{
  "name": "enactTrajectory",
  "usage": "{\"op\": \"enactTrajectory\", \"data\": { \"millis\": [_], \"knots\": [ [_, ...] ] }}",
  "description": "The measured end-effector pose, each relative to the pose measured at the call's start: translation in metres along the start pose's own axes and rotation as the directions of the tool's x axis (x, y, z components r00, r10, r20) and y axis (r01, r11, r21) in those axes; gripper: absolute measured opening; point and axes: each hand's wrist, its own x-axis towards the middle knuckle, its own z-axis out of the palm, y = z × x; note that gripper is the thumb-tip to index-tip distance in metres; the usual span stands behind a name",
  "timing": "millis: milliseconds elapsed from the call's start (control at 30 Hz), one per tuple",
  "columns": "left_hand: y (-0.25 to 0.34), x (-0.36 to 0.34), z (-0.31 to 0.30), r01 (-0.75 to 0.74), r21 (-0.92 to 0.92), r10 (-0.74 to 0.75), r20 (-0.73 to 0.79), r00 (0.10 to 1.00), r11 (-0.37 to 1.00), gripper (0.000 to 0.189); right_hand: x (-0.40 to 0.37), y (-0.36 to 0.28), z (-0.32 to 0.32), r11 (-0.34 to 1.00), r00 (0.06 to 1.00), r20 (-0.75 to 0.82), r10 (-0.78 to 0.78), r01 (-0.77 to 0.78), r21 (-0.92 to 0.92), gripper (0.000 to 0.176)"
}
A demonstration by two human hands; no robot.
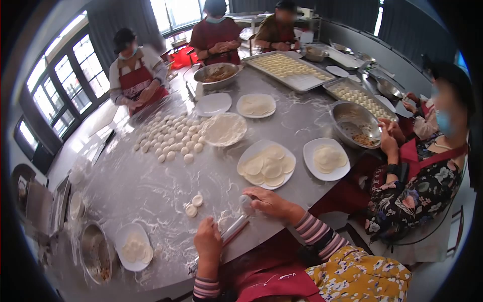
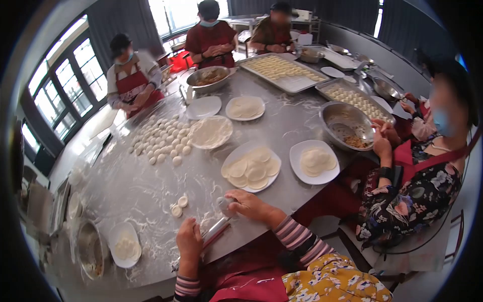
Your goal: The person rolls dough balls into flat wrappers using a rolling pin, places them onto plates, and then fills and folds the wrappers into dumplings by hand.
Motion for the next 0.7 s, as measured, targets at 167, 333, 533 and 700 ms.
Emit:
{"op": "enactTrajectory", "data": {
  "millis": [167,333,533,700],
  "knots": [
    [-0.002,0.0,-0.002,-0.02,0.034,0.02,0.02,1.0,0.999,0.018,0.013,-0.002,-0.006,0.993,0.986,-0.15,0.066,-0.08,-0.085,0.066],
    [0.001,0.001,-0.001,-0.012,0.007,0.012,-0.004,1.0,1.0,0.016,0.045,0.03,-0.034,0.961,0.911,-0.395,0.118,-0.205,-0.185,0.06],
    [-0.005,-0.003,0.003,-0.013,0.043,0.013,0.006,1.0,0.999,0.017,0.056,0.054,-0.071,0.597,0.827,-0.476,-0.299,-0.226,-0.769,0.039],
    [-0.001,-0.002,0.002,-0.016,0.029,0.016,-0.011,1.0,0.999,0.017,0.021,-0.013,-0.012,0.977,0.792,-0.587,-0.167,0.053,-0.207,0.015]
  ]
}}
